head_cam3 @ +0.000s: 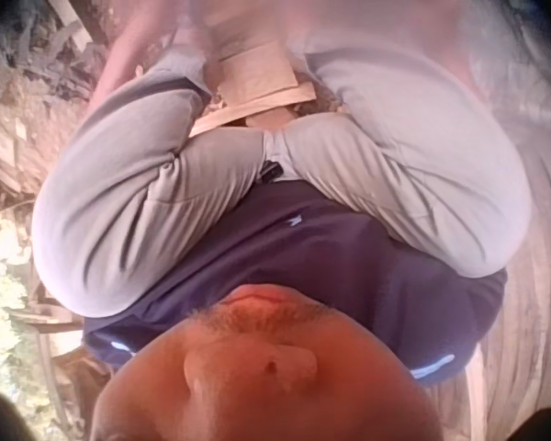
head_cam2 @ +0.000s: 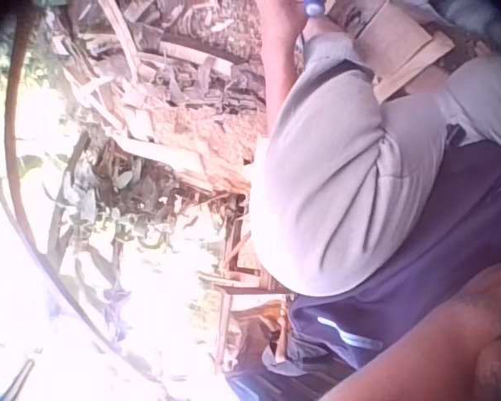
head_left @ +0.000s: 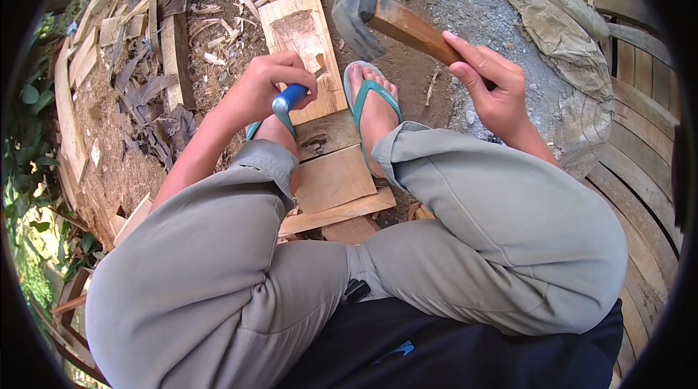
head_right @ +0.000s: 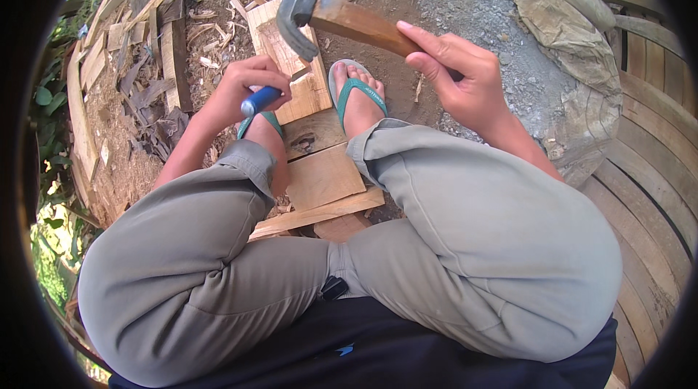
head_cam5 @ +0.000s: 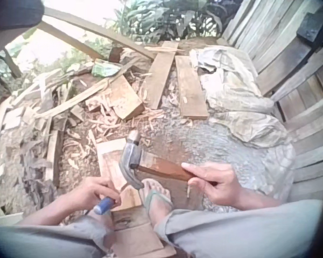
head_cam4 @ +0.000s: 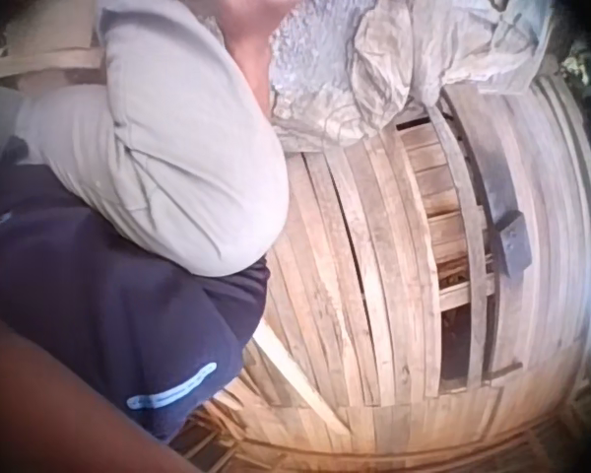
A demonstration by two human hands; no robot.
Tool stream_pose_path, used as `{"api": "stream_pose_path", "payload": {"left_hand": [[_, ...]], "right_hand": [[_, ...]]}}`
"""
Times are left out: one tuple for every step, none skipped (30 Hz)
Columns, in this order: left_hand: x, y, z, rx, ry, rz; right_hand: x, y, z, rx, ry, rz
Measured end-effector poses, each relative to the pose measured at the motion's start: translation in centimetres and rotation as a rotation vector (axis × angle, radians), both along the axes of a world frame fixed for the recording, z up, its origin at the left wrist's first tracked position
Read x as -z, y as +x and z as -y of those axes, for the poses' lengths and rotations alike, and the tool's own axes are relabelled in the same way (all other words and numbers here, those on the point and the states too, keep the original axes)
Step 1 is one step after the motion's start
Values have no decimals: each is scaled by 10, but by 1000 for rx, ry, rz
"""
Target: The person carves a groove into a piece of wood using a chisel and a hammer, repeatedly striking the tool to remove material.
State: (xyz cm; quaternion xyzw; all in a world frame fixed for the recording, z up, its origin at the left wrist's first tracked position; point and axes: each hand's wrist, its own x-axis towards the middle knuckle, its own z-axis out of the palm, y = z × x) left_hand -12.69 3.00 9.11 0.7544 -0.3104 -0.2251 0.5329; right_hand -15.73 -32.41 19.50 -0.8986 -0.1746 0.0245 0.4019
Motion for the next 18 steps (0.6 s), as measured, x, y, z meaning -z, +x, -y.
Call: {"api": "stream_pose_path", "payload": {"left_hand": [[3,-7,-2,22,1,-26],[2,-14,-2,28,13,-54],[4,-20,-4,1,14,-30],[8,-26,-5,-26,14,-7],[10,-31,-8,-59,21,15],[12,-35,-9,-91,25,27],[14,-39,-9,-117,22,32],[15,-41,-7,-140,15,37],[16,-42,-5,-162,7,41],[17,-41,-4,-160,3,42],[19,-40,-3,-157,-2,43],[19,-40,-2,-158,-4,45],[18,-39,-2,-169,-7,50],[17,-38,-1,-179,-11,54],[16,-38,-1,-189,-15,58],[17,-37,-1,-192,-7,81],[17,-36,-1,-194,-1,104],[18,-36,-1,-196,6,127]], "right_hand": [[1,0,0,-15,1,9],[1,0,1,-27,-2,16],[2,0,0,-44,1,25],[1,0,0,-47,11,33],[2,0,-1,-43,8,24],[2,0,-1,-38,4,14],[2,-1,-2,-34,0,5],[3,-1,-2,-28,9,12],[4,-1,-1,-22,17,19],[5,-1,-1,-16,25,26],[6,-1,0,-7,26,23],[6,-1,0,-1,31,21],[7,-1,0,5,35,19],[5,-2,1,0,19,-11],[1,-1,1,-4,3,-40],[-1,-1,1,-9,-12,-70],[-1,-2,2,-10,-11,-61],[0,-1,2,-11,-9,-53]]}}
